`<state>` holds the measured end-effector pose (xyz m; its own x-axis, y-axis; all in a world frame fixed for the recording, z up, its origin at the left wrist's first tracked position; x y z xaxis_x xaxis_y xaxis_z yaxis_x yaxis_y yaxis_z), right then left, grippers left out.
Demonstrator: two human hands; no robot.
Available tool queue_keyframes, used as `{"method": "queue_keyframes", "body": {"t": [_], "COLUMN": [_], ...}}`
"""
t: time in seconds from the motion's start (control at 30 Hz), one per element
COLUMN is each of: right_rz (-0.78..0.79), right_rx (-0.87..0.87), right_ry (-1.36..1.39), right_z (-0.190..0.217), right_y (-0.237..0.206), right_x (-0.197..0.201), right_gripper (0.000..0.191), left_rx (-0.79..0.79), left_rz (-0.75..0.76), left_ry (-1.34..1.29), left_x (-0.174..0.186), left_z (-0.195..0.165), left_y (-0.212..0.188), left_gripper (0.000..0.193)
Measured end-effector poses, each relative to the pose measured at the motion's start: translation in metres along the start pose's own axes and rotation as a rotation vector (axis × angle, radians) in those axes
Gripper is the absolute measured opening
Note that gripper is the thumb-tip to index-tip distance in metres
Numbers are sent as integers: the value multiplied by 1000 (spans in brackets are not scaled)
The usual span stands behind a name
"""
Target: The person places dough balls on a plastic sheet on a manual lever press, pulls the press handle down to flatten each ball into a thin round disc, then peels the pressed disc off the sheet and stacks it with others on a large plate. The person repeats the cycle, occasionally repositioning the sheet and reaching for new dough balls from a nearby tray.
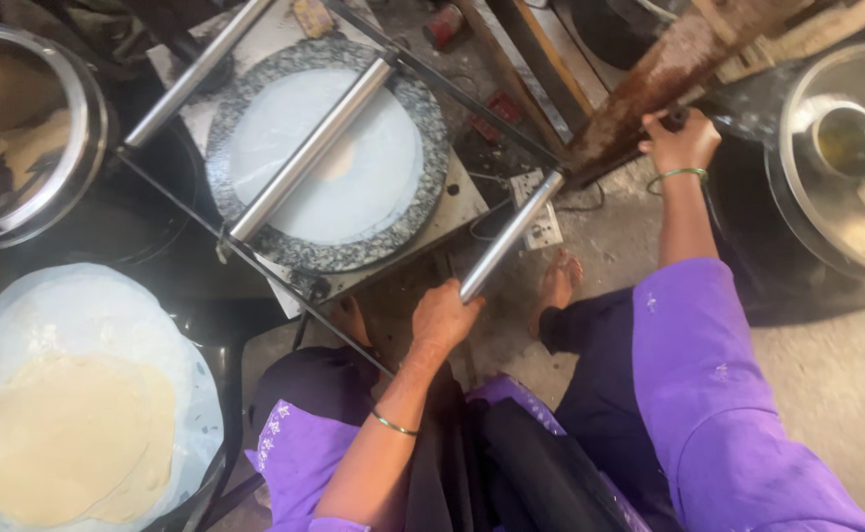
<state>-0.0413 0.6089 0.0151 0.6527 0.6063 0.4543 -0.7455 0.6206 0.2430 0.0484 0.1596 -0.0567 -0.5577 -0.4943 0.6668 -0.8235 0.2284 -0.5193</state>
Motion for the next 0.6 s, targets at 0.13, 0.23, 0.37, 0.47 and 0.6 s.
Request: {"method": "queue_keyframes", "body": {"t": [0.13, 0.23, 0.37, 0.47, 0.6], "right_rz": [53, 104, 124, 131, 146], "right_rx": [122, 108, 36, 50, 45], "right_ry": [-67, -6, 46, 10, 15], "right_z": [32, 39, 40, 46, 49], "right_y": [-27, -50, -69, -76, -84], "right_x": [9, 7, 3, 4, 2], "right_gripper": [14, 11, 12, 11, 11], "left_rx": [-22, -18, 2, 4, 6], "left_rz": [-7, -6, 13, 23, 27], "left_ry": [2, 6, 24, 39, 38], "left_x": [-2, -3, -4, -4, -5], "left_z": [2, 4, 5, 5, 5], "left_y": [4, 5, 4, 4, 6], "left_gripper": [47, 48, 49, 50, 51]}}
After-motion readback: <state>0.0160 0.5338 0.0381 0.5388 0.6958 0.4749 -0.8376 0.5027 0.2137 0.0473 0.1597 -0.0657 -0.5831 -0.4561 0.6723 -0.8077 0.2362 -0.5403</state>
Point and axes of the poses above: each hand's wrist, its own y-axis towards the middle knuckle, its own x-axis out of the back of the hand, z = x × y, the point moved 10 cm from there along y, towards the middle knuckle, and after that the axes turned 3 degrees about x, right-handed, at the moved point
